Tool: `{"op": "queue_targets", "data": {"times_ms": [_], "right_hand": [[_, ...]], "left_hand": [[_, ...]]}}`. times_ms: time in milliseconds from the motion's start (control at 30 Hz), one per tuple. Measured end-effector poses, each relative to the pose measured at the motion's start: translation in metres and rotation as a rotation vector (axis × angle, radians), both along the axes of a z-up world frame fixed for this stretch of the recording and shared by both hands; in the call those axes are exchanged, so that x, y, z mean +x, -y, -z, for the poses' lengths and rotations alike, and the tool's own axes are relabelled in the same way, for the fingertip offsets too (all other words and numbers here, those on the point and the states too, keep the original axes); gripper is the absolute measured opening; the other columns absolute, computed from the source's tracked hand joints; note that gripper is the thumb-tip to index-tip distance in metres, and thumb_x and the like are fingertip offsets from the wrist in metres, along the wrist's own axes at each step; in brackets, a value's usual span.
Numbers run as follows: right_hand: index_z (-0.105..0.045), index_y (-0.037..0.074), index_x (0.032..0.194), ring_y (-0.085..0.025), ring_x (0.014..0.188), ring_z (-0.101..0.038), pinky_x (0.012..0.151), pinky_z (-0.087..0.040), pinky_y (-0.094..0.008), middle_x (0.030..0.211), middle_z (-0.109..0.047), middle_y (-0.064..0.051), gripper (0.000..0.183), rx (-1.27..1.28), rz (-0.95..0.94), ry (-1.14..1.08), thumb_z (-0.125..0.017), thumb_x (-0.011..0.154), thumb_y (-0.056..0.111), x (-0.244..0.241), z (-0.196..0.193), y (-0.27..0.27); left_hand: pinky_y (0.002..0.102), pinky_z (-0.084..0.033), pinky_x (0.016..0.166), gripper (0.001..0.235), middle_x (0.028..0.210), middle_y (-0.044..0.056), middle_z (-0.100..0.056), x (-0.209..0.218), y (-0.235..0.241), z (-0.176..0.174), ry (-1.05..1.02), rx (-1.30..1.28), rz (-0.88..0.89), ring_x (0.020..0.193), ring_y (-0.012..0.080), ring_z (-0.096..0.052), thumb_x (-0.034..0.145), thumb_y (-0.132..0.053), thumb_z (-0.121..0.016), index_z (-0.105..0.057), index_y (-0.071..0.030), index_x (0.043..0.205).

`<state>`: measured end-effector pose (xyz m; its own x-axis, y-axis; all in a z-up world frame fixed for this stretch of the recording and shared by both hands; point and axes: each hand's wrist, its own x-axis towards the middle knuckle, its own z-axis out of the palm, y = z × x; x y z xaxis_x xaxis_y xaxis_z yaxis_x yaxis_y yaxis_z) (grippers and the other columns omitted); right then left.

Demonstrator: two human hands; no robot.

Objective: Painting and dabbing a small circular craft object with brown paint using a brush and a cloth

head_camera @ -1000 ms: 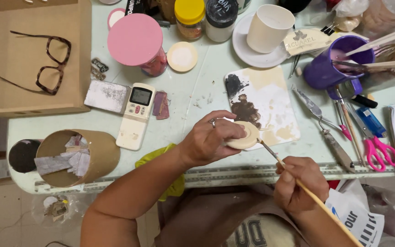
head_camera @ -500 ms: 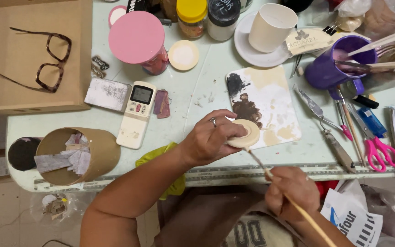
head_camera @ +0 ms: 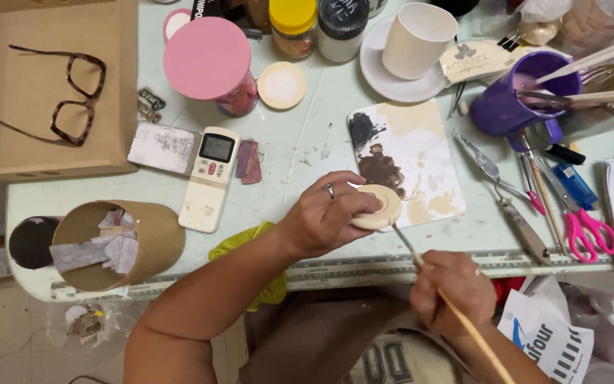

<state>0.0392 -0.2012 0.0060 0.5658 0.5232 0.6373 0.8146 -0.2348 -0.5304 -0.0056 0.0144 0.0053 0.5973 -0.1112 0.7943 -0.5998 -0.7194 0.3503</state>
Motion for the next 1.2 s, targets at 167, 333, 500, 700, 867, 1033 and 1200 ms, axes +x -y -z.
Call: {"op": "queue_targets", "data": {"times_ms": [167,333,500,700,867,1033,1200], "right_hand": [[-0.06,0.01,0.069,-0.016,0.064,-0.061,0.05,-0.047,-0.025,0.079,-0.064,-0.004,0.014,-0.113,-0.108,0.091,-0.05,0.079,0.012,-0.007,0.014,0.009],[-0.048,0.0,0.074,-0.023,0.051,-0.05,0.047,-0.04,-0.027,0.065,-0.055,-0.016,0.008,0.047,-0.121,-0.053,-0.046,0.081,0.004,0.005,-0.004,0.001],[-0.058,0.009,0.075,-0.019,0.068,-0.064,0.048,-0.048,-0.026,0.08,-0.065,-0.009,0.005,-0.076,-0.099,0.052,-0.06,0.072,0.006,0.0,0.021,0.018],[-0.048,0.006,0.067,-0.019,0.049,-0.04,0.04,-0.029,-0.028,0.064,-0.053,-0.004,0.013,-0.133,-0.216,-0.118,-0.043,0.079,0.004,0.006,0.0,0.011],[-0.05,-0.005,0.078,-0.025,0.052,-0.056,0.048,-0.046,-0.03,0.065,-0.055,-0.022,0.014,0.286,-0.143,-0.042,-0.045,0.084,0.006,0.011,0.007,-0.003],[-0.052,0.0,0.077,-0.018,0.057,-0.062,0.047,-0.05,-0.023,0.067,-0.06,-0.013,0.008,0.219,-0.25,-0.021,-0.048,0.082,0.005,0.008,0.013,0.007],[-0.043,-0.003,0.073,-0.02,0.035,-0.048,0.034,-0.041,-0.027,0.048,-0.044,-0.012,0.014,0.427,-0.263,-0.118,-0.041,0.084,0.004,0.019,-0.004,-0.019]], "left_hand": [[0.044,-0.054,0.081,0.032,0.094,0.006,-0.06,-0.001,0.002,0.001,-0.008,-0.014,0.017,0.072,0.0202,-0.059,0.084,-0.011,-0.069,-0.044,0.003,0.098],[0.05,-0.054,0.087,0.034,0.089,0.007,-0.059,-0.001,0.003,-0.005,0.007,-0.042,0.025,0.068,0.0204,-0.059,0.081,-0.01,-0.071,-0.045,0.004,0.097],[0.051,-0.053,0.088,0.036,0.087,0.008,-0.06,0.0,0.002,-0.002,-0.002,-0.055,0.03,0.068,0.0213,-0.061,0.08,-0.011,-0.073,-0.046,0.004,0.098],[0.053,-0.053,0.089,0.035,0.089,0.009,-0.061,-0.001,0.004,-0.008,0.0,-0.049,0.039,0.071,0.0207,-0.063,0.081,-0.012,-0.071,-0.046,0.006,0.097],[0.053,-0.052,0.089,0.034,0.085,0.009,-0.059,-0.001,0.003,-0.006,0.0,-0.062,0.038,0.068,0.0195,-0.06,0.082,-0.013,-0.069,-0.046,0.005,0.098],[0.055,-0.052,0.089,0.036,0.089,0.01,-0.06,0.0,0.004,-0.003,0.006,-0.089,0.056,0.068,0.0209,-0.061,0.08,-0.01,-0.072,-0.045,0.007,0.097],[0.06,-0.051,0.089,0.047,0.092,0.009,-0.058,0.0,0.007,0.006,-0.003,-0.17,0.077,0.073,0.0228,-0.064,0.074,-0.003,-0.078,-0.04,0.006,0.1]]}}
